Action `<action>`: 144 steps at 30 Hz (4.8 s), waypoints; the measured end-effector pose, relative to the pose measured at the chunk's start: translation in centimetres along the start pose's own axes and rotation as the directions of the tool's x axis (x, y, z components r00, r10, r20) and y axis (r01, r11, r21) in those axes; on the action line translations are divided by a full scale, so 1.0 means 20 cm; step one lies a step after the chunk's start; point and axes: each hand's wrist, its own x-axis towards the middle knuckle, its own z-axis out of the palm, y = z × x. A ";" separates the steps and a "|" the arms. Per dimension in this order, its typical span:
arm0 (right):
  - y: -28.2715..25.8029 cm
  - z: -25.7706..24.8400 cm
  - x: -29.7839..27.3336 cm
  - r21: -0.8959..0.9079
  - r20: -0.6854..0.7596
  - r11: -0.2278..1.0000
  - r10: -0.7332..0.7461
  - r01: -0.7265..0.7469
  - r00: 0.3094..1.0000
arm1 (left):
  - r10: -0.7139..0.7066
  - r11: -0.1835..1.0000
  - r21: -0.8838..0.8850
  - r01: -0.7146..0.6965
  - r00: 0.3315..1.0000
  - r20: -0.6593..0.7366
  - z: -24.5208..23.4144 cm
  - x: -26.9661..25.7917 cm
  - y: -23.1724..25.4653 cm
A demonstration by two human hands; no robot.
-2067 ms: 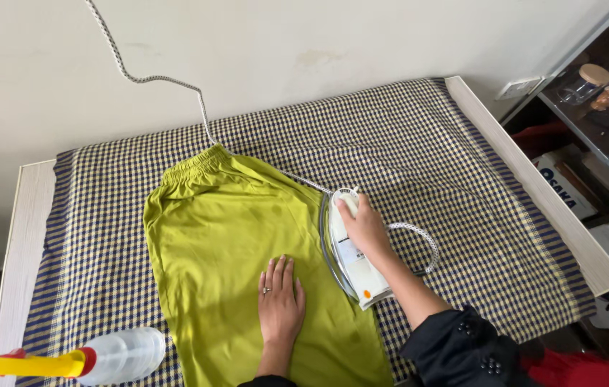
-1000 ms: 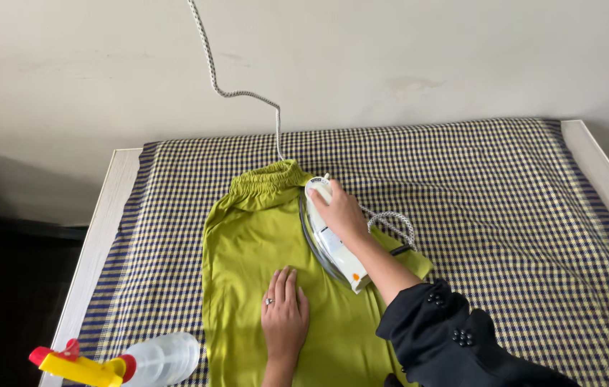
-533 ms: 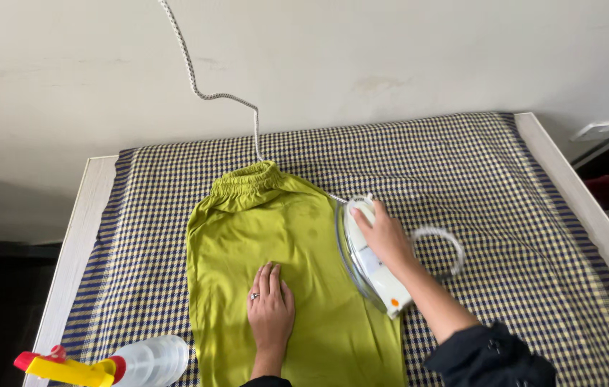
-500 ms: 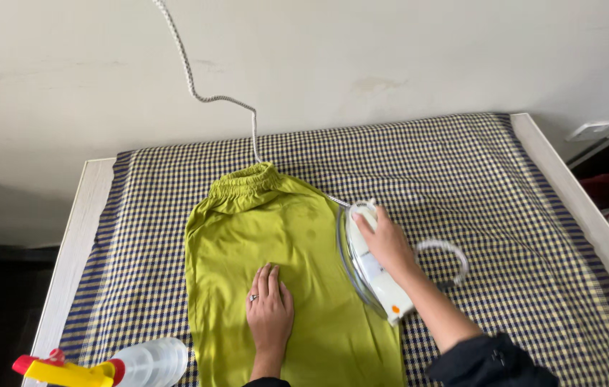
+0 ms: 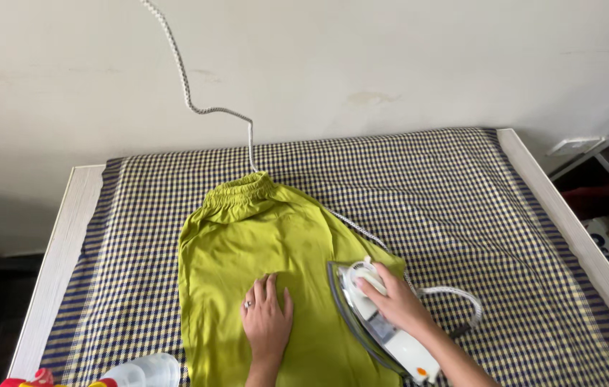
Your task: The person irons a lime green shirt on a checkered ironing board. They spray the shirt with water, smooth the fabric, and use a white iron to press the garment, repeatedly adjusting and repositioning the shirt during the process.
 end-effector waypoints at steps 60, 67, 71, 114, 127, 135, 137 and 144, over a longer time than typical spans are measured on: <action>-1.06 0.78 0.54 0.082 0.013 0.968 -0.240 0.239 0.971 | -0.198 0.966 0.132 0.222 0.965 -0.171 -0.06 -0.03 -0.45; -0.74 0.53 0.03 0.070 0.003 0.990 -0.125 0.125 0.992 | -0.176 0.956 0.214 0.201 0.976 -0.131 0.01 -0.04 -0.49; -0.53 0.38 -0.21 0.043 -0.039 0.998 -0.044 0.045 0.998 | -0.138 0.961 0.227 0.158 0.985 -0.104 0.04 -0.03 -0.56; 0.38 -0.71 -0.43 -0.534 -0.150 0.845 -0.134 0.034 0.979 | 0.122 0.992 -0.037 -0.117 0.960 0.251 -0.01 -0.80 0.20; 0.38 -0.20 -0.61 -0.576 -0.106 0.801 -0.268 0.160 0.958 | 0.034 0.992 -0.127 -0.015 0.988 0.153 -0.08 -1.04 0.36; 0.59 0.28 -0.69 -0.003 0.011 1.000 0.026 -0.026 1.000 | -0.020 0.978 -0.206 0.042 0.994 0.111 -0.19 -1.19 0.36; 0.54 0.29 -0.66 0.142 0.068 0.976 0.159 -0.167 0.985 | -0.025 0.978 -0.204 0.047 0.994 0.109 -0.22 -1.21 0.38; 0.31 0.32 -0.77 0.430 0.227 0.891 0.046 -0.142 0.973 | -0.171 0.819 -0.481 0.313 0.933 0.315 -0.37 -1.27 0.39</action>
